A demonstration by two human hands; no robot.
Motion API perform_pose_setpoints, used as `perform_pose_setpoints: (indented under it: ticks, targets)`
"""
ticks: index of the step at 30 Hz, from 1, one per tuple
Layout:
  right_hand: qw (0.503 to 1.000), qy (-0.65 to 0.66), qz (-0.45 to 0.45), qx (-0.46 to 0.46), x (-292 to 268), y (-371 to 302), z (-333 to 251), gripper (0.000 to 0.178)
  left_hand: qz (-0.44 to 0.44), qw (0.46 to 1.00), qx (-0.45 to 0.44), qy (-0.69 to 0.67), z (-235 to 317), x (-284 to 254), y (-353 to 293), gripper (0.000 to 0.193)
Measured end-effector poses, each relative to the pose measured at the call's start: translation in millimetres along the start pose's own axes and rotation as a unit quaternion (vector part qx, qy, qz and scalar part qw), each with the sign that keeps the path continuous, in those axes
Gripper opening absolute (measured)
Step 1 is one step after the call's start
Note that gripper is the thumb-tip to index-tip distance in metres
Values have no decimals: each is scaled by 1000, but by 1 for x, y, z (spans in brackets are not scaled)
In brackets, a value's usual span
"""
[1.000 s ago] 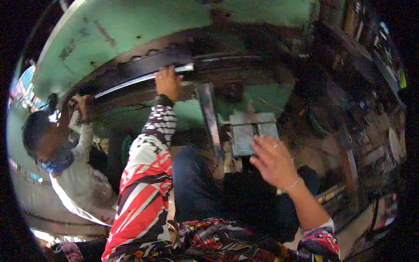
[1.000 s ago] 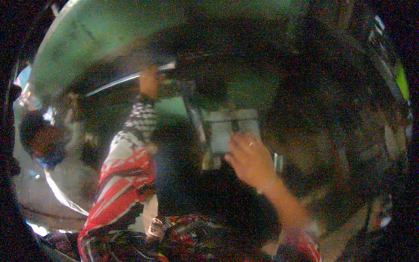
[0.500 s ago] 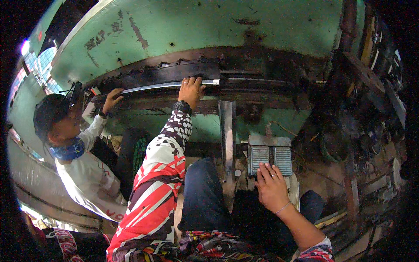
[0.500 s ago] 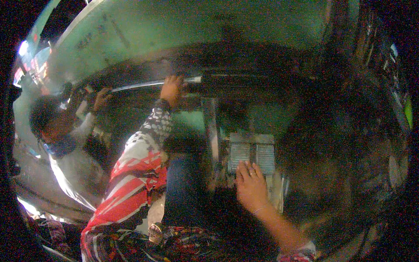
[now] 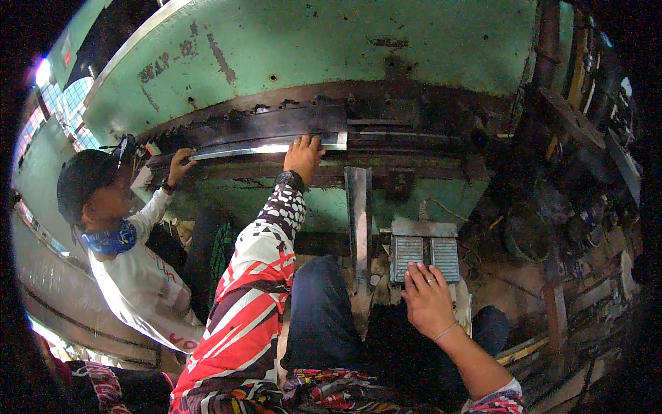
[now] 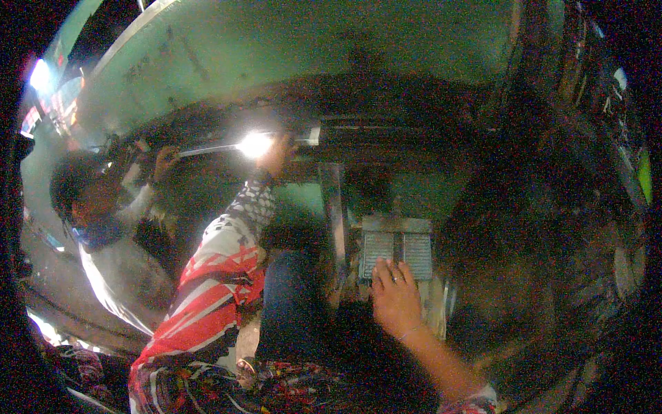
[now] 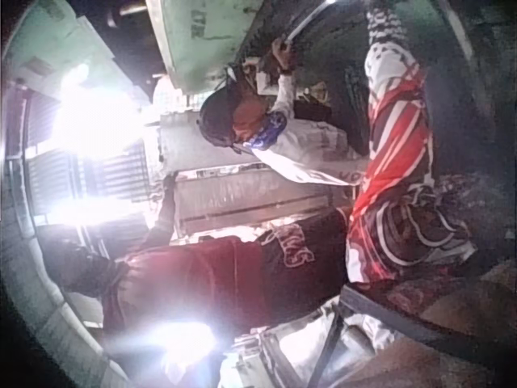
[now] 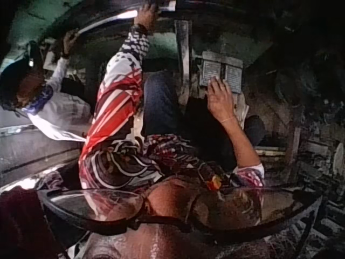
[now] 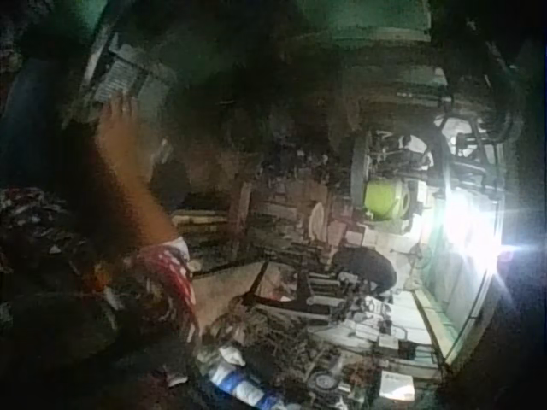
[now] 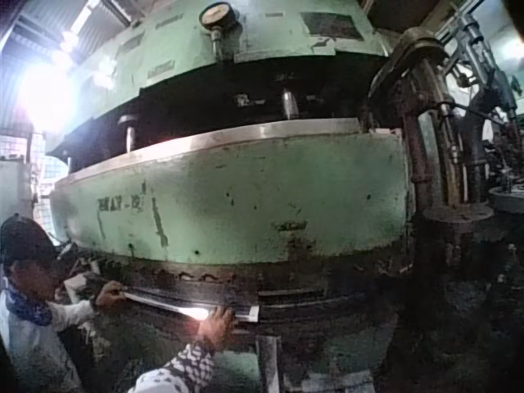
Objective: The person positions metal bars into a large green machine while a coworker hammers them into place. The person repeatedly picks up bars, aligns them, and hands them to the coworker for insertion.
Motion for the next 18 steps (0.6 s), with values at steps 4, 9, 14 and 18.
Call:
perform_pose_setpoints:
  ticks: [4,9,14,18]
  targets:
    - [1000,-8,-5,8,-4,-1,4,41,-16,999,-19,-32,16,2,10,45]
    - [1000,-18,-21,5,-6,-1,0,42,1,1000,21,-20,5,12,4,46]
    - [998,-49,-36,11,0,-9,6,44,-13,996,56,65,11,15,7,45]
    - [999,-39,-33,16,9,-9,12,45,-12,994,60,93,20,10,13,42]
Point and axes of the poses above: each hand's wrist, its own y-axis towards the middle knuckle, its own x-axis out of the palm, z = x × y, the point moved 1 cm from there along y, towards the middle knuckle, and after that the axes turned 15 degrees about x, right-handed, at the moved point
